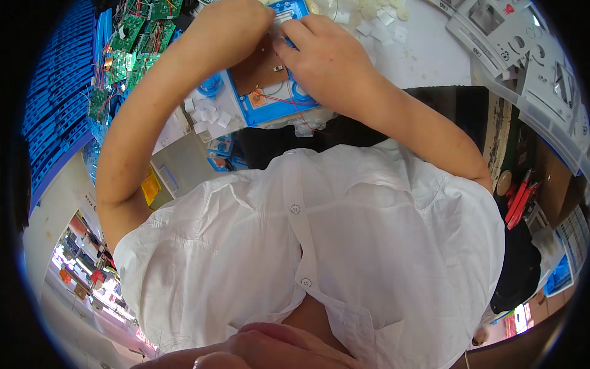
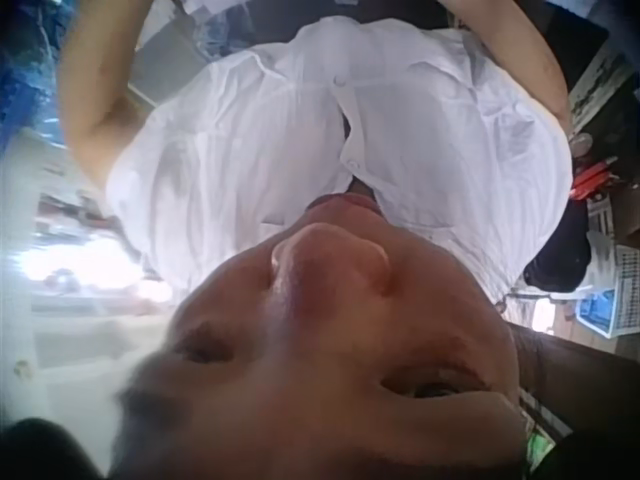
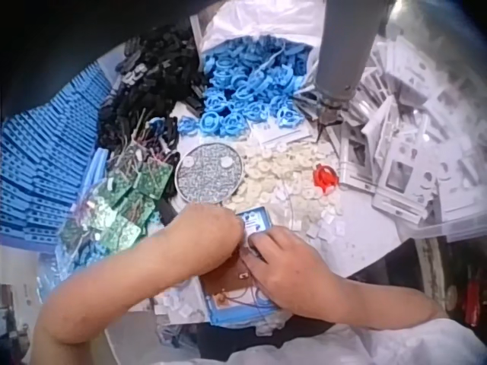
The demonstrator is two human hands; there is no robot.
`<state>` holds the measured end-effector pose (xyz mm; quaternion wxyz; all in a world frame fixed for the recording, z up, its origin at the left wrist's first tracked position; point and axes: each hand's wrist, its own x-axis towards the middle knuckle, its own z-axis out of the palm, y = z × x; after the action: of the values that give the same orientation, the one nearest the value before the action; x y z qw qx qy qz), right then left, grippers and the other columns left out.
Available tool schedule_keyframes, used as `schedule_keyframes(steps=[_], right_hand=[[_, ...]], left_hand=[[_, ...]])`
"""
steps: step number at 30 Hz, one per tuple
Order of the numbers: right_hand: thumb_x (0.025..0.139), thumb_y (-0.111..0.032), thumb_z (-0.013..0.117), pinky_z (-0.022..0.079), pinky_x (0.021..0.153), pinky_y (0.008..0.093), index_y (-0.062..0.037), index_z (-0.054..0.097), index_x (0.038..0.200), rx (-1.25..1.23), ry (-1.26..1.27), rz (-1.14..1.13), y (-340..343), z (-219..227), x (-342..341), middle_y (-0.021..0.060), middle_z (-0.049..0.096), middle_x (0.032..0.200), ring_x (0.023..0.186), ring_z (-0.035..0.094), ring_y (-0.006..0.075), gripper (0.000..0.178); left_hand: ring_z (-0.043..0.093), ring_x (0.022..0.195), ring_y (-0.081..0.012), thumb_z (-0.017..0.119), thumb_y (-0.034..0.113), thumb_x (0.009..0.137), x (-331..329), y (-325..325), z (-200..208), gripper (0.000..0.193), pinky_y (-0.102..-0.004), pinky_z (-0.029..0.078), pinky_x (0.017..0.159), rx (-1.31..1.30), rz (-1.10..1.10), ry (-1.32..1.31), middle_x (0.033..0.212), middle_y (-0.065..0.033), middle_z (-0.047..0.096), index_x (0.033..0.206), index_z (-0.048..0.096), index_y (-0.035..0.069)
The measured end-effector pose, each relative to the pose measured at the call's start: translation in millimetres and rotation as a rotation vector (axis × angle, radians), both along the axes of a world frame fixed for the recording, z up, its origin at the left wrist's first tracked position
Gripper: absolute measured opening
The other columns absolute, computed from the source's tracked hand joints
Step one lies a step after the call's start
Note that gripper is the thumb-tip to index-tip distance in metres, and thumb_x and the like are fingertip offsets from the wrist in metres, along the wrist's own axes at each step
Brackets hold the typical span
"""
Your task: Assembling small blue electronic devices by installing internal components and fastening the casing with an electric screwdriver.
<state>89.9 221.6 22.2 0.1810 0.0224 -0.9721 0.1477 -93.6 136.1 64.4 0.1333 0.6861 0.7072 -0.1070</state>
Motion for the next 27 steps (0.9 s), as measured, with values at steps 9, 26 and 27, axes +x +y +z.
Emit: schedule_keyframes(steps=[9,26,27], right_hand=[[0.076,-0.003,0.075,0.055,0.088,0.0390,-0.0042,0.069,0.118,-0.057,-0.028,-0.014,-1,1,3,0.0100,0.063,0.119,0.109,0.061,0.0296,0.043],[0.083,-0.011,0.071,0.042,0.109,0.0516,-0.0039,0.064,0.129,-0.169,0.000,0.233,-17,11,-24,0.0128,0.063,0.134,0.124,0.058,0.0325,0.047],[0.083,-0.007,0.070,0.044,0.108,0.0513,-0.0032,0.064,0.129,-0.234,0.050,0.253,-11,8,-29,0.0139,0.064,0.133,0.121,0.059,0.0338,0.047]], left_hand=[[0.069,0.088,-0.0330,0.072,0.011,0.082,9,-58,-26,0.022,-0.0455,0.056,0.072,0.535,0.210,-0.293,0.100,-0.0114,0.068,0.104,0.073,0.008],[0.062,0.075,-0.0080,0.069,0.012,0.095,-8,-114,-35,0.015,-0.0235,0.048,0.067,0.910,1.027,-0.714,0.086,-0.0037,0.071,0.104,0.075,0.002],[0.061,0.077,-0.0057,0.069,0.013,0.096,-16,-109,-35,0.016,-0.0221,0.048,0.067,0.855,1.060,-0.697,0.086,-0.0015,0.071,0.105,0.076,0.002]])
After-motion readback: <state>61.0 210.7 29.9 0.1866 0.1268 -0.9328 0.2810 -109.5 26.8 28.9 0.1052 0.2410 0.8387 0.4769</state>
